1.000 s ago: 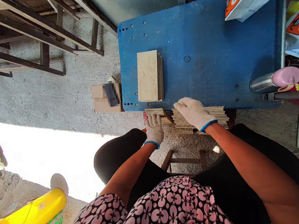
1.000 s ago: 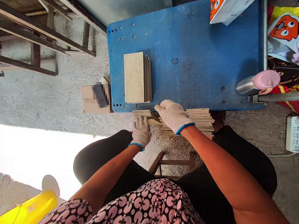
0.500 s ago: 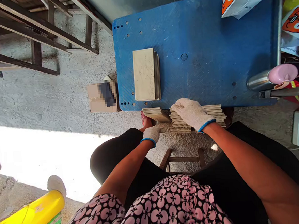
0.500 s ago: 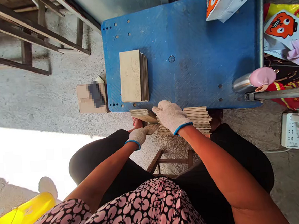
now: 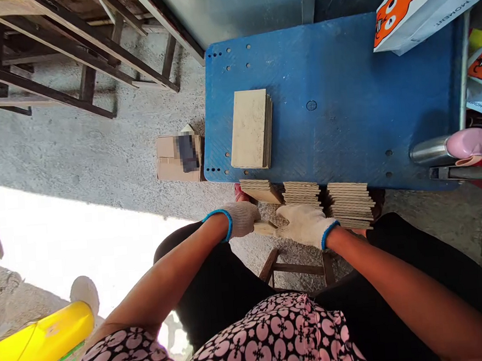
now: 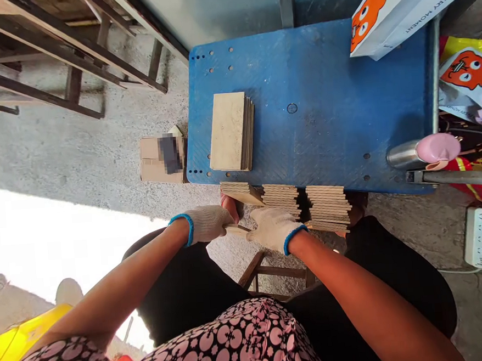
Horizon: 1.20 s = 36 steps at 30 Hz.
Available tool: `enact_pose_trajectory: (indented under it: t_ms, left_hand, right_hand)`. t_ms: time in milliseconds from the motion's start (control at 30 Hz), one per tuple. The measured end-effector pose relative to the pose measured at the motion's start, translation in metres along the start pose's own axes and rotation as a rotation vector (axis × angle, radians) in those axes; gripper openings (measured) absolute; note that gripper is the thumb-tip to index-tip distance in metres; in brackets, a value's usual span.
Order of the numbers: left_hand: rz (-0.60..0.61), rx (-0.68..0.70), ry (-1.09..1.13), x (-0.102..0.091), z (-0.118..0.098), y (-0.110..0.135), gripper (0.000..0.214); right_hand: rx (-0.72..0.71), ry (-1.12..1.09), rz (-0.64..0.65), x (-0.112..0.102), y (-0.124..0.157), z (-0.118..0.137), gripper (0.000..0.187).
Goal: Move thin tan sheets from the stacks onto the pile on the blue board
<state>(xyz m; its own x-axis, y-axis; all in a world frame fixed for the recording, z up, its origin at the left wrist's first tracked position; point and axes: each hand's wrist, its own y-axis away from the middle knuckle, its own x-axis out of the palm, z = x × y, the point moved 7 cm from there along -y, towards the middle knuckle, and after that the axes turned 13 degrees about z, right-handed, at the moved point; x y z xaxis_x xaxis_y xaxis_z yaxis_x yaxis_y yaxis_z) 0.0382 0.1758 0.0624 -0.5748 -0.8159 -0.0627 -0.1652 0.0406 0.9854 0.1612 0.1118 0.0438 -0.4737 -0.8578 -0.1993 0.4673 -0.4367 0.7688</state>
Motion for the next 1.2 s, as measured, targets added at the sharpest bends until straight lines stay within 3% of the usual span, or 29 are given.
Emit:
enact_pose_trajectory:
  t_ms: [167, 333, 500, 567, 667, 733, 800, 867, 1000, 1200]
  left_hand:
    - [0.08, 0.048, -0.142, -0.018, -0.02, 0.018, 0.021]
    - [0.09, 0.112, -0.174, -0.024, -0.018, 0.003, 0.021]
    - [0.068, 0.123, -0.089, -0.04, -0.018, 0.009, 0.027]
    - [-0.076, 0.123, 0.012, -0.049, -0.013, 0.015, 0.045]
    - [-0.477, 0.124, 0.193, -0.059, 0.003, 0.026, 0.088]
    - [-0.722, 0.082, 0.36, -0.052, 0.018, 0.031, 0.105]
    - [-0.889, 0.014, 0.557, -0.035, 0.029, 0.03, 0.109]
    - [-0.948, -0.019, 0.713, -0.014, 0.027, 0.02, 0.112]
    - [-0.901, 0.019, 0.862, 0.012, -0.008, -0.011, 0.136]
    - [-0.883, -0.046, 0.874, 0.011, -0.048, -0.04, 0.161]
  right_hand:
    - [-0.092, -0.001, 0.059, 0.01, -0.003, 0.007, 0.03]
    - [-0.095, -0.026, -0.042, 0.006, -0.004, 0.002, 0.035]
    - [-0.091, -0.007, -0.098, -0.007, 0.003, 0.003, 0.035]
    - [-0.067, -0.001, -0.134, -0.017, 0.007, 0.003, 0.036]
    - [-0.031, -0.035, -0.194, -0.033, 0.013, -0.002, 0.034]
    - [-0.042, -0.094, -0.233, -0.043, 0.013, -0.009, 0.03]
    - [-0.081, -0.179, -0.287, -0.053, 0.013, -0.017, 0.027]
    - [-0.131, -0.29, -0.341, -0.061, 0.014, -0.024, 0.026]
    - [-0.177, -0.533, -0.414, -0.075, 0.019, -0.031, 0.024]
    - [-0.07, -0.596, -0.491, -0.086, 0.023, -0.047, 0.028]
